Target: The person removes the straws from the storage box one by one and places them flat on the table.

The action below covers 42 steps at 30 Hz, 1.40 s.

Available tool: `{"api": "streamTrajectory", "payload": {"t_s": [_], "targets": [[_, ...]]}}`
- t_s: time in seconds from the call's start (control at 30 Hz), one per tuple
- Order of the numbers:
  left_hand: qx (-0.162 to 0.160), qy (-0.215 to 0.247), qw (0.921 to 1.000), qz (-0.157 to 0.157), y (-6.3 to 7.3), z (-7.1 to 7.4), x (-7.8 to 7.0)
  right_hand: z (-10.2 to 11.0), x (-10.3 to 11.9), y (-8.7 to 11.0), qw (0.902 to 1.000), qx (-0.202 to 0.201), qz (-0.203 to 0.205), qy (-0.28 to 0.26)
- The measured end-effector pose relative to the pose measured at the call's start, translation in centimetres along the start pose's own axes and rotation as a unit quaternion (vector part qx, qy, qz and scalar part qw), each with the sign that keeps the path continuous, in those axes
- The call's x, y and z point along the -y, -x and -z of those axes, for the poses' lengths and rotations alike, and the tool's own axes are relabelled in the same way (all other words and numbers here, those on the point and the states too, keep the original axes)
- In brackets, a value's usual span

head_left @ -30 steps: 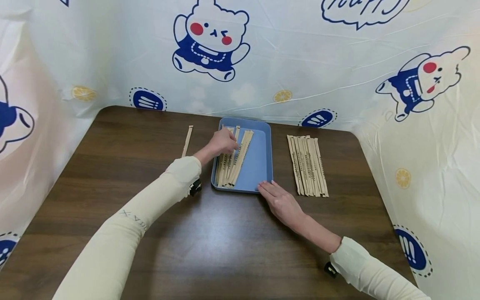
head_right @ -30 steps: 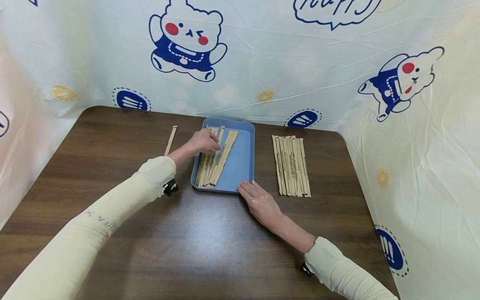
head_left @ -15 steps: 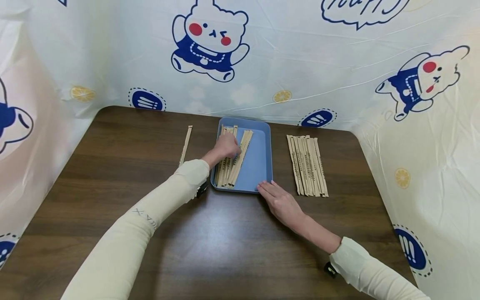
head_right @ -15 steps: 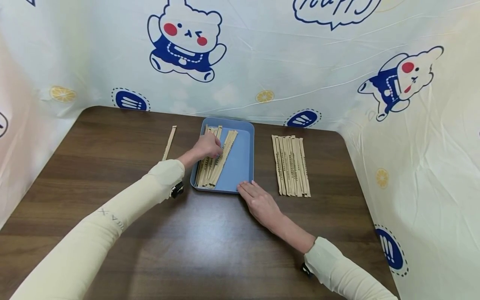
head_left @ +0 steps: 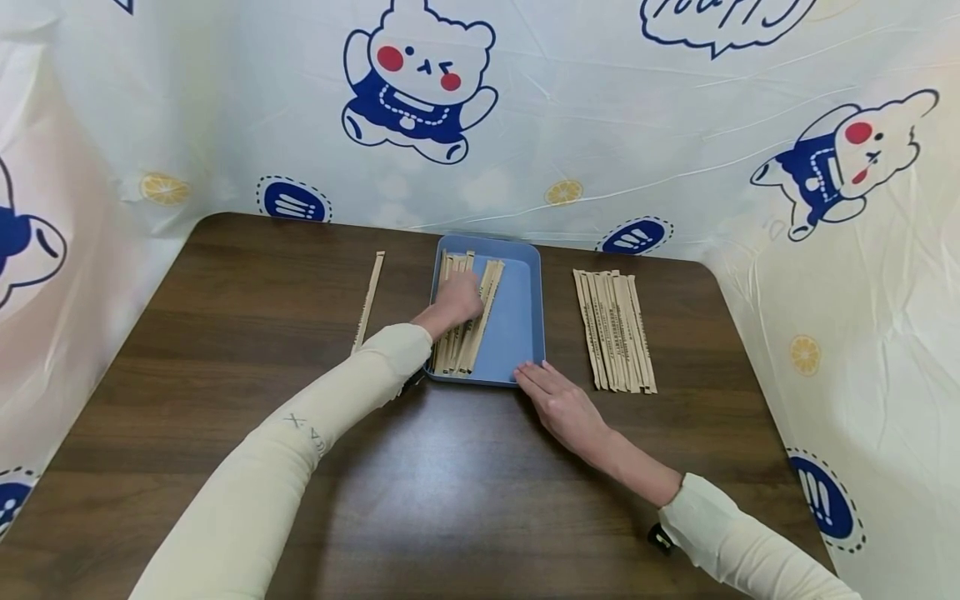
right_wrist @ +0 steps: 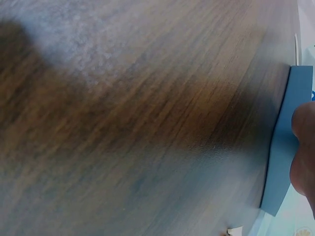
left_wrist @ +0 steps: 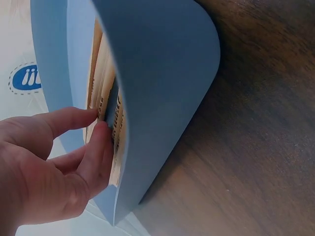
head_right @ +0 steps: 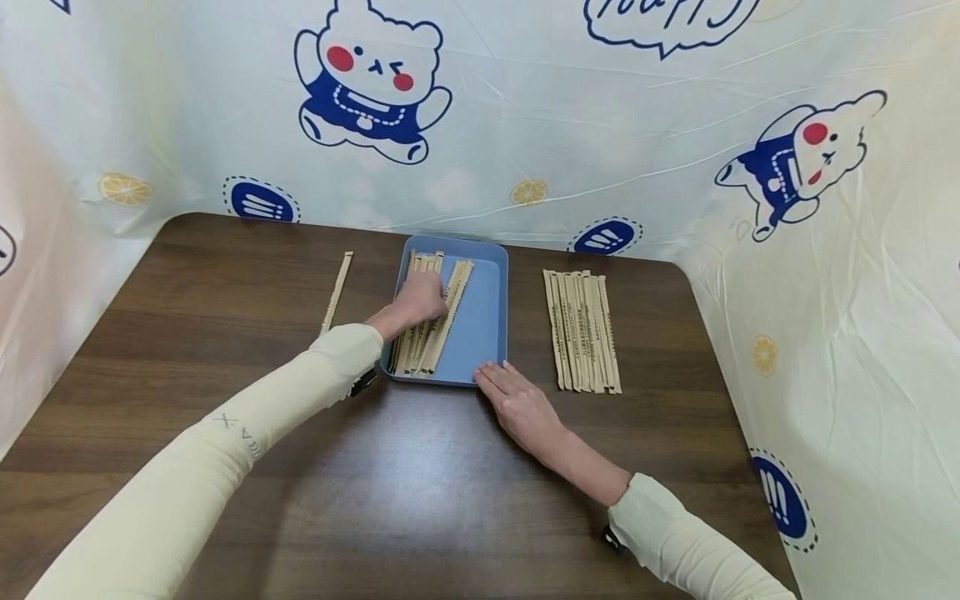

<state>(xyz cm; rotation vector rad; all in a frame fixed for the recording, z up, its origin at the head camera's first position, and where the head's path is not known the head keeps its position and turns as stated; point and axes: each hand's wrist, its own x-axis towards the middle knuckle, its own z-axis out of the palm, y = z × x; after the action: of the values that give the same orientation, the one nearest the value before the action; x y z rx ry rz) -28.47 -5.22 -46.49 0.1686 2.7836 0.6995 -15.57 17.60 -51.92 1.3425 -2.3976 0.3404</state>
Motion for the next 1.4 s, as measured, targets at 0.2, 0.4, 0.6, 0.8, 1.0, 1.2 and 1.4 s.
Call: {"api": "streamTrajectory", "payload": {"t_s": [0.2,0.4,0.6,0.8,1.0,1.2,1.4], "targets": [[-0.001,-0.005,1.0000,0.002,0.0,-0.3,-0.2,0.0,0.0,0.0,1.0000,-0.005,0.003,-0.001],[0.006,0.004,1.0000,0.006,-0.1,-0.6,-0.1,0.0,0.2,0.0,1.0000,0.000,0.000,-0.005],[0.013,0.031,0.9993,0.016,0.0,-0.2,0.0,0.1,0.4,0.0,1.0000,0.002,-0.002,-0.005],[0.007,0.074,0.9972,0.006,0.5,0.8,0.3,0.3,0.4,0.0,0.9999,0.007,-0.006,-0.006],[-0.010,0.106,0.9943,-0.005,0.8,2.1,0.7,0.2,0.3,-0.1,1.0000,0.001,0.001,-0.004],[-0.007,0.171,0.9846,0.036,0.6,3.5,1.6,0.0,0.1,0.0,0.9999,-0.009,0.009,0.005],[-0.008,0.292,0.9548,0.056,1.4,5.4,2.6,-0.1,0.0,0.1,0.9998,-0.015,0.009,0.011]]}}
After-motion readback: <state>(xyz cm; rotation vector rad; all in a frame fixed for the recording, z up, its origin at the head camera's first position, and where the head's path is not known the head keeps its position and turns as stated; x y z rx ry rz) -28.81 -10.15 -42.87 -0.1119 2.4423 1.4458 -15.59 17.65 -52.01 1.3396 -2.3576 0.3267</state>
